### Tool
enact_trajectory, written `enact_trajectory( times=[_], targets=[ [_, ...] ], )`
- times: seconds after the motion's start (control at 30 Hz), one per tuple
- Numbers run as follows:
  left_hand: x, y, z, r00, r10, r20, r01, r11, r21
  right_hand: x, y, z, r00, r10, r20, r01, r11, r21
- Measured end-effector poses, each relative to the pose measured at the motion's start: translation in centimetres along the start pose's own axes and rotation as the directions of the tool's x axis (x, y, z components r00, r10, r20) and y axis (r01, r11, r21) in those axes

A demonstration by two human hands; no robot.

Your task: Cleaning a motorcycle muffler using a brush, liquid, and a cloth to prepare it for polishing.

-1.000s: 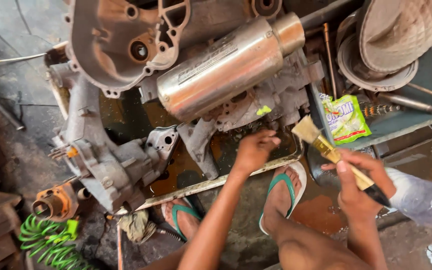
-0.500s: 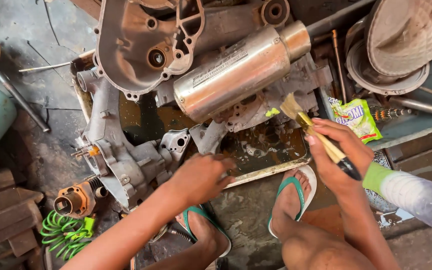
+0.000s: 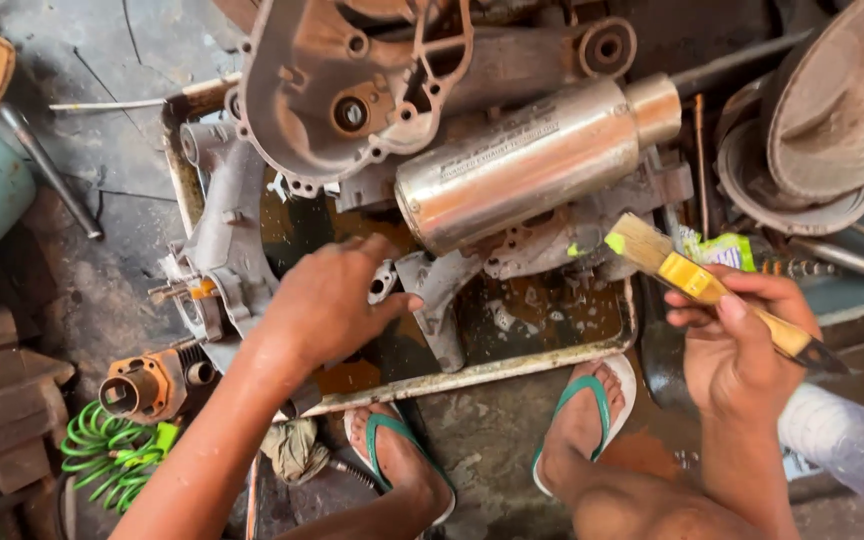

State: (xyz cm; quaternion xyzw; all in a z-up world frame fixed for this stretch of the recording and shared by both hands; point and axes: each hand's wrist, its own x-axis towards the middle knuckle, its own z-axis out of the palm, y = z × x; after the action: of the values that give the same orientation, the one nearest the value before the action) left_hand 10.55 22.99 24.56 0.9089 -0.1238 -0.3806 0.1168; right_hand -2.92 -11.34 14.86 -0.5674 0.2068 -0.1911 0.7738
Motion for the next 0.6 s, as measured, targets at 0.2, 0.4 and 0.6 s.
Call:
enact_trajectory(
  times=[0.2,0.4,0.6],
  targets=[
    [0.9,-2.0,-0.5,0.886,0.317,-0.337,-0.397,0.895,-0.202,0.9,-2.6,4.3,0.958,-0.278,0.066,0.284,0.952,-0.111],
    [4.8,-2.0,2.3,0.804,0.363,-0.472,-0.502,0.839,-0.21,2.3,-2.0,7.0,0.737,-0.57,0.364,0.672,0.554,-0.492],
    [7.9,-1.7,4.6,0.622,0.357,-0.697,-0.702,0.649,-0.294,1.2,-0.3,11.6,0.355,-0.627,0.694,0.929,0.32,-0.187]
  ],
)
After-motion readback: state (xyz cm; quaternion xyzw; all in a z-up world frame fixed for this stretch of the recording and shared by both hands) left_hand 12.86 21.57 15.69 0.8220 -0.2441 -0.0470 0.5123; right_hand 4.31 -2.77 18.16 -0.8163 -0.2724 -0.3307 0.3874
